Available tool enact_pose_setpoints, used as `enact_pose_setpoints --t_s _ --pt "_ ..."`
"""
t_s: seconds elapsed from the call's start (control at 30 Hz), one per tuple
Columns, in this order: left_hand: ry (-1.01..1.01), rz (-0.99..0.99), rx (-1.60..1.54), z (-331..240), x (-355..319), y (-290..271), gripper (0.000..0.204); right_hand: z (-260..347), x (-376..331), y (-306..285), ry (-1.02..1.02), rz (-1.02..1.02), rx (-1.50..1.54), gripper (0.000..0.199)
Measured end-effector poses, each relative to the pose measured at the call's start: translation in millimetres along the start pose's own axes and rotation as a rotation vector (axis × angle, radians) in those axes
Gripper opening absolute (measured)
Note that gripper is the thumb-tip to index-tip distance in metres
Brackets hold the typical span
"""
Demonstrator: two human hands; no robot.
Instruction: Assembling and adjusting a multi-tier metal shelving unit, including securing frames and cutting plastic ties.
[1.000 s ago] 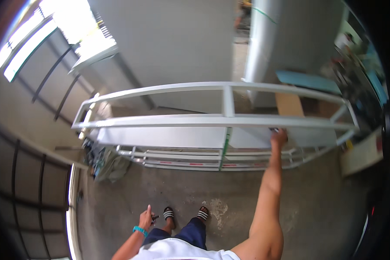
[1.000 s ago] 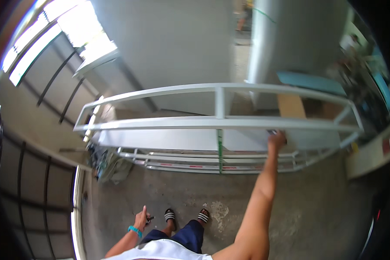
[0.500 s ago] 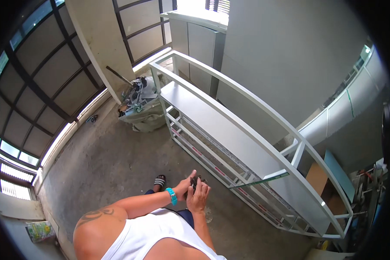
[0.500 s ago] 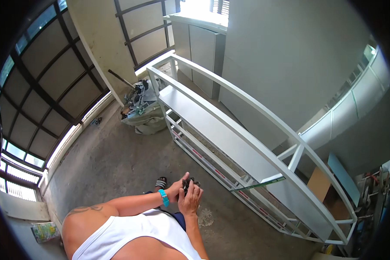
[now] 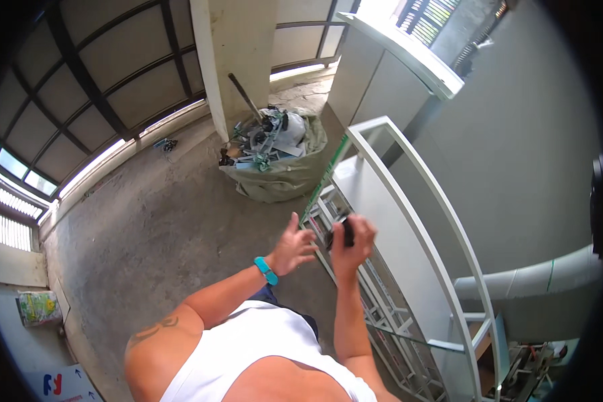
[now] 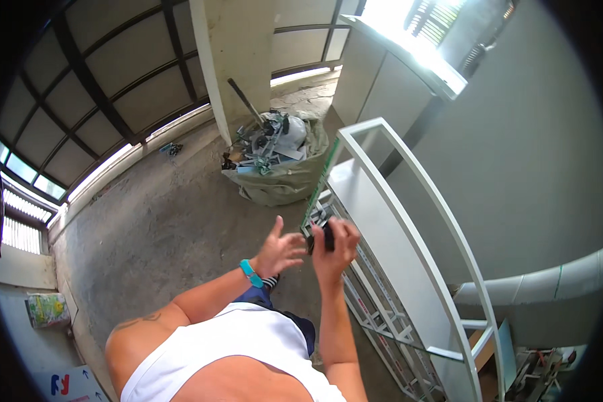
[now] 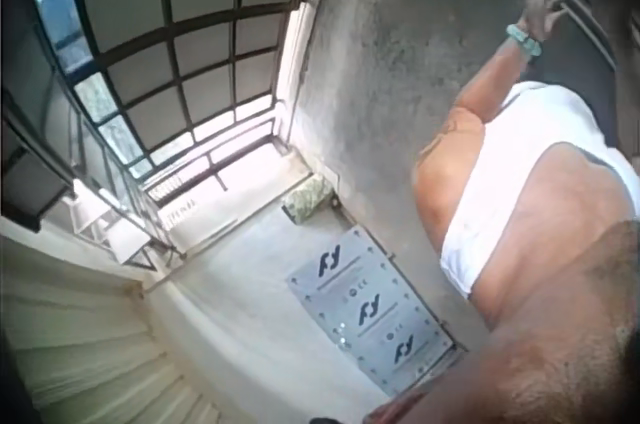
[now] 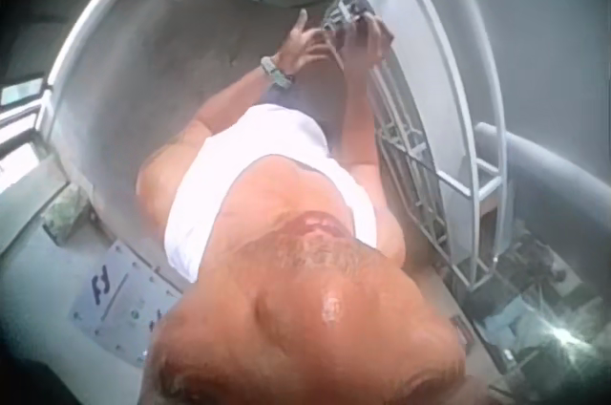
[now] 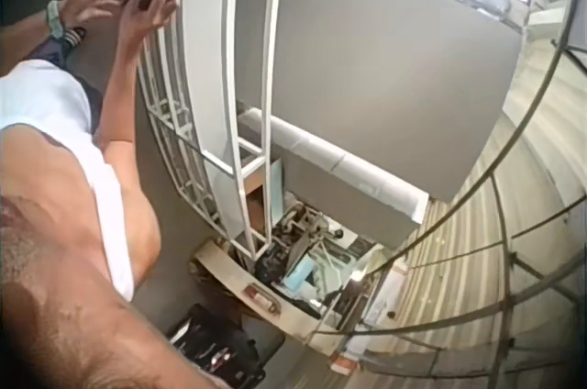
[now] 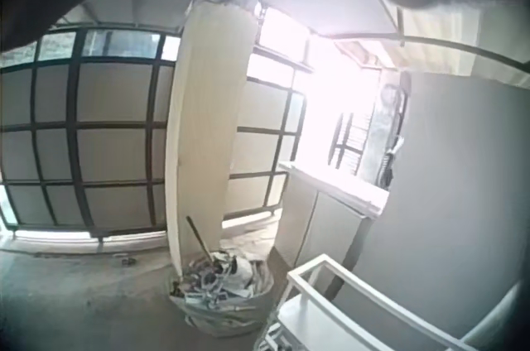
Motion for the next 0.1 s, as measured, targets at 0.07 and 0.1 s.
enact_pose_setpoints --t_s 0.07,0.1 --pt "0.042 -0.059 -0.038 -50.0 -1.7 -60.9 0.083 17.0 88.0 24.8 -0.034 -0.078 0.024 0.034" --pt "0.081 -0.102 -0.045 -72.8 -0.6 -95.0 0.082 18.1 125.9 36.6 -0.069 -0.124 0.018 0.033"
Point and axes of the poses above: each hand's wrist, its own x-axis towards the middle knuckle, its own y-axis out of the palm, z = x × y, the point moved 9 cm from there along x, towards the middle knuckle, and after that the axes turned 9 degrees about -y, right-handed, at the moved point
